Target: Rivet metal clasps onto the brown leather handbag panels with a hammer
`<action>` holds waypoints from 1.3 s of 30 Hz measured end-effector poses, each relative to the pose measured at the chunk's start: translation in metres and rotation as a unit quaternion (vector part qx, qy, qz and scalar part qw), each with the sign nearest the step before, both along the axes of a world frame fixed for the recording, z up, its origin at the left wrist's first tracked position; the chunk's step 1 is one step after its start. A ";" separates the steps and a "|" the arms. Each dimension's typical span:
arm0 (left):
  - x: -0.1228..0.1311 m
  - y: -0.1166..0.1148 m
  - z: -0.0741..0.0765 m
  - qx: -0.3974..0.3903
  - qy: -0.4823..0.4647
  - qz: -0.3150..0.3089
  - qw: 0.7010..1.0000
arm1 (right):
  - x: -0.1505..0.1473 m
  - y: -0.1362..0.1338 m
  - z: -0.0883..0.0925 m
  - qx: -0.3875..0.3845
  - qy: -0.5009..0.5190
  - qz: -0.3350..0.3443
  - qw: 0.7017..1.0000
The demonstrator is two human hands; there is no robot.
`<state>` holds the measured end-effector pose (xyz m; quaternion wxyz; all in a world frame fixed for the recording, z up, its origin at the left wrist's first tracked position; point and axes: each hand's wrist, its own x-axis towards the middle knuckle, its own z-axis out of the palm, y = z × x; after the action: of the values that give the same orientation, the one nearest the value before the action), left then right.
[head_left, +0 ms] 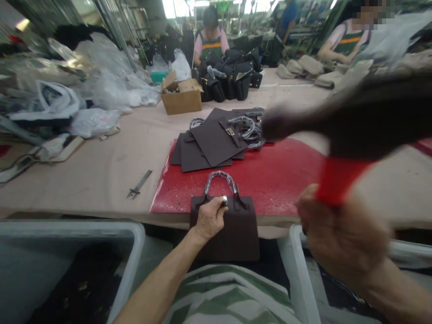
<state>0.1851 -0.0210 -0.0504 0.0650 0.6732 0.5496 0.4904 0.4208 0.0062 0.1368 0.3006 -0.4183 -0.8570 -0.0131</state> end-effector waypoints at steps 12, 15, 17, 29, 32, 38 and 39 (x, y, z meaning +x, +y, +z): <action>-0.002 -0.001 0.002 -0.016 -0.032 -0.028 0.999 | 0.030 0.072 -0.086 -0.337 -0.087 -0.072 0.935; -0.004 -0.001 0.003 -0.025 -0.042 -0.035 0.998 | 0.021 0.087 -0.113 -0.271 -0.141 -0.133 0.943; -0.005 -0.001 0.002 -0.029 -0.049 -0.038 0.998 | 0.007 0.084 -0.122 -0.176 -0.140 -0.110 0.968; -0.006 -0.004 0.013 -0.087 -0.208 0.058 0.972 | -0.064 0.039 -0.163 -0.160 -0.056 0.133 0.976; -0.027 -0.005 0.026 -0.076 -0.278 0.120 0.950 | -0.061 0.041 -0.161 -0.174 -0.054 0.136 0.974; -0.133 -0.008 0.043 -0.102 -0.202 0.290 0.930 | -0.062 0.042 -0.158 -0.179 -0.053 0.130 0.974; -0.152 -0.008 0.045 -0.132 -0.162 0.325 0.922 | -0.062 0.042 -0.159 -0.177 -0.052 0.132 0.974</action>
<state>0.0329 -0.0292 -0.0059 0.0786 0.3545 0.7797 0.5101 0.3590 0.0485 -0.0217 0.1761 -0.3470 -0.9077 0.1568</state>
